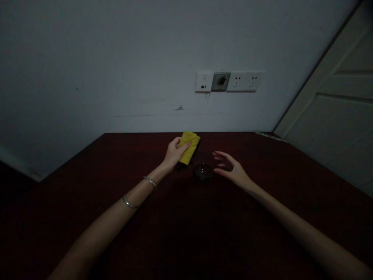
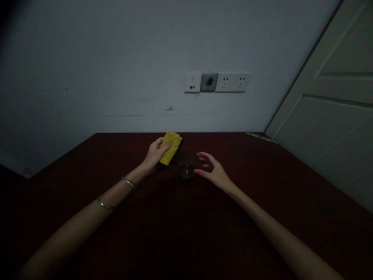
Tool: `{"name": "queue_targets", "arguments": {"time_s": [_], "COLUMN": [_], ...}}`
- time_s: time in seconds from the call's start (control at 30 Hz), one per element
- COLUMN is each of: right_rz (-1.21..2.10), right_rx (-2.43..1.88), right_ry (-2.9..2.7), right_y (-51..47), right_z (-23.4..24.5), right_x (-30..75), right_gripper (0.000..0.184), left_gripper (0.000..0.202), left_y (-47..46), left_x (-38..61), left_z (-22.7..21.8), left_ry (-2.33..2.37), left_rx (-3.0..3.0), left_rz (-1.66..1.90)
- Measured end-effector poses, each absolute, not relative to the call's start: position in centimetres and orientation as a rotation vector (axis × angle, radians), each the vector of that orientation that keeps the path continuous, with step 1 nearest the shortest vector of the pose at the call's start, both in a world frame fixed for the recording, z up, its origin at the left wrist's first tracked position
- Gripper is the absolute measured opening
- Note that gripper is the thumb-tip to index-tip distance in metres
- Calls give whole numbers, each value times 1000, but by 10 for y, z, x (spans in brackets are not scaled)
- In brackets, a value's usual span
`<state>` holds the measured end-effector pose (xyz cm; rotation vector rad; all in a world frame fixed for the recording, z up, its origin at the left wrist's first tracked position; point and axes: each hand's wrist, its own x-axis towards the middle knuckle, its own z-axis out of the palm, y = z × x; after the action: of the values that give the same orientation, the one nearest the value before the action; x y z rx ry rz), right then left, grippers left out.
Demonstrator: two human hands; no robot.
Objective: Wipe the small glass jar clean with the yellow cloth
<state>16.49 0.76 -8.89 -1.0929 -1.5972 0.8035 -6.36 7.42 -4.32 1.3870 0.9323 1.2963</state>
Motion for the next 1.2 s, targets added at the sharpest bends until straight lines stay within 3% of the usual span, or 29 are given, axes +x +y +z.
{"name": "queue_targets", "arguments": {"time_s": [0.33, 0.5, 0.63, 0.87, 1.07, 1.2], "right_rz": [833, 805, 768, 669, 583, 556], "right_rx": [-1133, -1150, -1166, -1206, -1189, -1169], "right_ry": [-1767, -1812, -1856, -1931, -1972, -1990], "right_y": [4, 2, 0, -1, -1, 1], "right_z": [-120, -124, -126, -130, -128, -132], "right_x": [158, 156, 157, 161, 163, 166], "right_gripper": [86, 93, 98, 94, 89, 90], "left_gripper": [40, 31, 32, 43, 34, 41], "left_y": [73, 78, 75, 74, 76, 77], "left_x": [-63, -70, -74, -65, -57, -56], "left_z": [-50, -49, -50, -60, -51, -45], "left_ry": [1061, 1022, 983, 991, 825, 719], "left_rx": [1463, 2046, 2459, 2630, 2549, 2422], "left_rz": [1241, 1143, 812, 602, 553, 510]}}
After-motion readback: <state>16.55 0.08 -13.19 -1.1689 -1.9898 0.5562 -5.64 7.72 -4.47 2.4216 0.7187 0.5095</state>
